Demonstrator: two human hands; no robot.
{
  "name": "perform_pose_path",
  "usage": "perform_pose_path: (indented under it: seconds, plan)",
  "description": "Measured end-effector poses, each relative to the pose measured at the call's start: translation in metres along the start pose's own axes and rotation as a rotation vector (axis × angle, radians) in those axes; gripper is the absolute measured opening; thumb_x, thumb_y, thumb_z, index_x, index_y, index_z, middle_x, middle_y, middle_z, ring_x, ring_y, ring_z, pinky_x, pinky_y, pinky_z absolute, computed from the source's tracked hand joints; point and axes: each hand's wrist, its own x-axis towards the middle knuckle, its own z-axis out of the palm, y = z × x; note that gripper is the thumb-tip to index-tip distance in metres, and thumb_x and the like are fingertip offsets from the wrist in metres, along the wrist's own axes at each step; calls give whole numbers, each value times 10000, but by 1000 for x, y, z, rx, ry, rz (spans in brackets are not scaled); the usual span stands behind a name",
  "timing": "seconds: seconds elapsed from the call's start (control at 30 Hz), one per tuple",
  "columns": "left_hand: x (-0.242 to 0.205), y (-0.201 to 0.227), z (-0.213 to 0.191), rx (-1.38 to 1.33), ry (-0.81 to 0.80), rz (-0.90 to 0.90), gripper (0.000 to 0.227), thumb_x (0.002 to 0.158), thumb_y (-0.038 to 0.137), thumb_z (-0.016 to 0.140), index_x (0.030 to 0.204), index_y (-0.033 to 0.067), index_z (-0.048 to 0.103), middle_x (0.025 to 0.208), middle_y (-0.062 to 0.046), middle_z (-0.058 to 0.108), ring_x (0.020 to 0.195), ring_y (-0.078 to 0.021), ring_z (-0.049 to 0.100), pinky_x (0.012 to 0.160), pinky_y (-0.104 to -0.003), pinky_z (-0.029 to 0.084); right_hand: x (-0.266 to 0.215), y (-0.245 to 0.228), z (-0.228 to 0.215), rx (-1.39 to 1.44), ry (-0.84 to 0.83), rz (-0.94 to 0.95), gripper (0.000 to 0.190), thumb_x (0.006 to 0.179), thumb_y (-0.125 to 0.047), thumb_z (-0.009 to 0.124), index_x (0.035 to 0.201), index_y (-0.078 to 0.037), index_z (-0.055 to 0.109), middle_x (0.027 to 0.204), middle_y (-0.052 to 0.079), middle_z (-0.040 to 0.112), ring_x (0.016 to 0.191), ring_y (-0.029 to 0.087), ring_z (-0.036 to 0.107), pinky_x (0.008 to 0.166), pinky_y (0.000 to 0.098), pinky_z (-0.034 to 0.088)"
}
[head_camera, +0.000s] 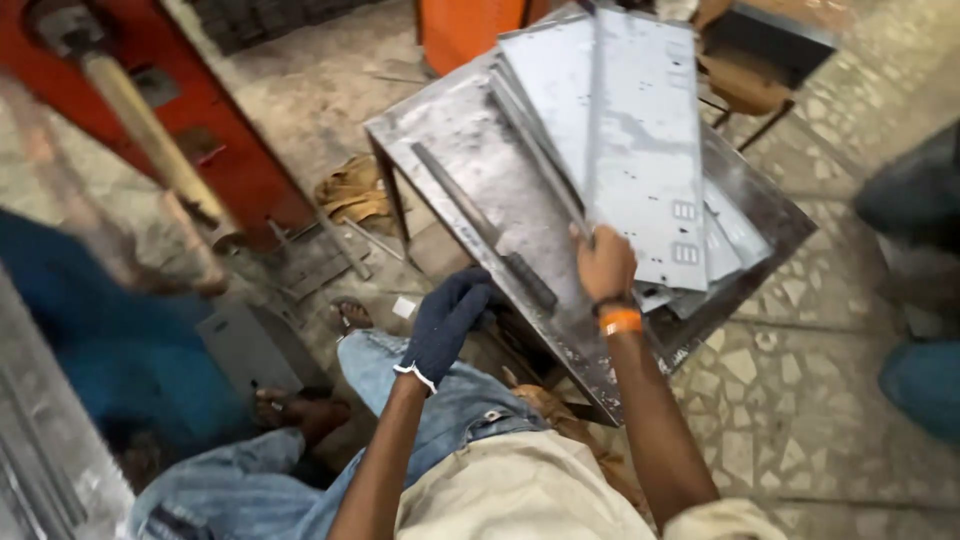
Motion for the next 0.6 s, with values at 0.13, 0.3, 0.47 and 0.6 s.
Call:
perform_pose_path:
  seconds: [0.13,0.3,0.47,0.6]
  plan:
    - [14,-9,6,8,-50,-67,408,1005,298,611,1292,11,654,1020,-59,723,843,-138,668,754,-291,561,72,42,29,-166,221,0,377,949,-409,740,909,-35,703,922,196,733,885,447,674,721,556,509]
    - [28,-14,11,108,-59,-52,410,1001,317,607,1277,19,663,1037,-54,757,886,-100,671,781,-271,552,113,49,56,-86,-30,278,486,695,-429,878,962,-59,712,967,146,762,933,371,719,802,488,560]
    - [40,-19,22,108,-61,-111,423,999,330,601,1279,23,679,1020,-65,759,867,-118,660,763,-271,543,134,52,44,-119,-110,269,283,729,-197,805,985,-83,767,983,183,757,962,388,730,840,450,596]
    - [56,2,54,26,-54,-130,448,959,351,630,1272,32,649,1095,-61,755,935,-118,695,773,-279,556,105,-17,-29,125,-216,178,295,735,-143,811,963,16,713,844,175,747,778,301,747,746,403,607]
